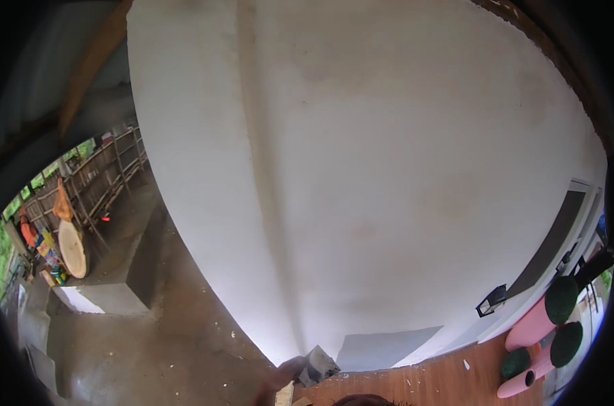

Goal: The person applies compound to a wall, transferring the mixture between two putty knives and smoothing it across the wall surface.

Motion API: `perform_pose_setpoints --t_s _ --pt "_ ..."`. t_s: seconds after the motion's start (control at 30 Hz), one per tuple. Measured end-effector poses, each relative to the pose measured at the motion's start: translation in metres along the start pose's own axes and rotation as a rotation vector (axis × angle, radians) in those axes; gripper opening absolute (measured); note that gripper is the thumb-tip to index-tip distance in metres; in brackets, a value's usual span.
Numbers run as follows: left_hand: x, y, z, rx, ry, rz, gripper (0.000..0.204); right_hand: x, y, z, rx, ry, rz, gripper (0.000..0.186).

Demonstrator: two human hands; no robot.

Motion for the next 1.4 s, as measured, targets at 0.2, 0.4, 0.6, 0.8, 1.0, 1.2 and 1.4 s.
perform_pose_setpoints --t_s 0.2,0.4,0.6,0.8,1.0,1.2,1.4 --pt "-0.031 -0.027 -0.021 0.044 0.327 0.133 0.034 -0.013 -0.001 0.031 -0.129 -0.065 -0.028 0.045" --pt "-0.05 0.005 0.005 -0.142 0.392 0.143 0.037 -0.021 -0.004 0.046 -0.203 -0.099 -0.044 0.043" --pt "-0.07 0.025 -0.008 -0.143 0.551 0.024 0.039 -0.022 -0.011 0.045 -0.251 -0.138 -0.072 0.041" --pt "-0.035 -0.03 -0.034 -0.252 0.739 -0.02 0.041 -0.111 -0.056 0.008 -0.074 -0.223 -0.287 0.04" --pt "-0.023 0.031 -0.027 -0.449 0.776 0.299 0.036 -0.366 -0.131 -0.156 0.482 -0.347 -1.041 0.023" --pt "-0.077 0.161 0.009 -0.316 0.803 0.366 0.036 -0.449 -0.065 -0.278 1.007 -0.546 -1.545 0.016" --pt "-0.085 0.161 0.017 -0.325 0.74 0.444 0.034 -0.446 -0.031 -0.283 0.92 -0.534 -1.727 0.025"
Point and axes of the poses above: each hand's wrist, its own z-axis towards the middle knuckle, its own x-axis out of the back of the hand, y = z × x, the point moved 6 cm from there along z, towards the middle knuckle, and after that the axes turned 15 degrees about -x, right-handed, at the moved point
